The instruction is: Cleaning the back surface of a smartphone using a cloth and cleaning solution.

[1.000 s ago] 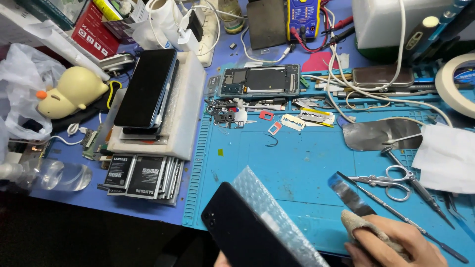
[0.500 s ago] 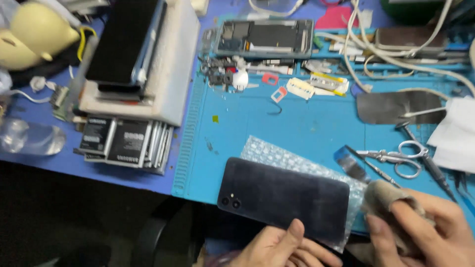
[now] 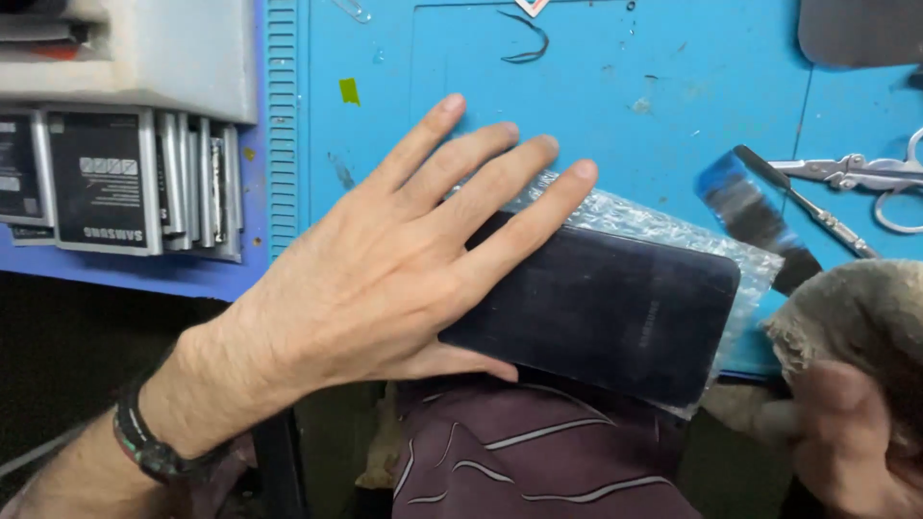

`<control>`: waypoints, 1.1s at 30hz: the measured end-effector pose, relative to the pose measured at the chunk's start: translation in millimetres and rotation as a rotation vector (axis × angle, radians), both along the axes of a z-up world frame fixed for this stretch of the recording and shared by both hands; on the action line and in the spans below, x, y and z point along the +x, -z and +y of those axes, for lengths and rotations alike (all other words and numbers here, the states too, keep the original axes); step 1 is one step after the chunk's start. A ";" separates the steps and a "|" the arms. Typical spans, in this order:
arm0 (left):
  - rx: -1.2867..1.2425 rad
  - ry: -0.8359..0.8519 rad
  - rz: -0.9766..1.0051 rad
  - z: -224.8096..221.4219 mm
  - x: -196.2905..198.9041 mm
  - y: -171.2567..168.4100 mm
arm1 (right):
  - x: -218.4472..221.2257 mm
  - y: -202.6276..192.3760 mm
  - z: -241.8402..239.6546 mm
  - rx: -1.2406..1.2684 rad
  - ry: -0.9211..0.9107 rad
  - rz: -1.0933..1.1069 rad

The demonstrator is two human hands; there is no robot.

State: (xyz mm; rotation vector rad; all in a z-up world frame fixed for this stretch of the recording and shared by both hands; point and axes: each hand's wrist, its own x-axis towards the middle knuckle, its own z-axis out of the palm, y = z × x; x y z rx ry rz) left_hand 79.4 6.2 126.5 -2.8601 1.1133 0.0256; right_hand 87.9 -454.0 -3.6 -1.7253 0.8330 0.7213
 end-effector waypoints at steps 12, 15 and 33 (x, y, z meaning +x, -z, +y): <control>-0.025 -0.169 -0.064 20.9 2.5 6.5 | -64.5 -49.6 82.4 -0.248 -0.165 -0.194; -0.228 -0.133 -0.047 21.4 -1.5 12.9 | -55.4 -54.3 106.1 -0.246 -0.270 -0.616; -0.687 -0.271 -0.064 71.7 -48.3 41.9 | 18.4 -112.5 148.9 -0.889 -1.626 -0.971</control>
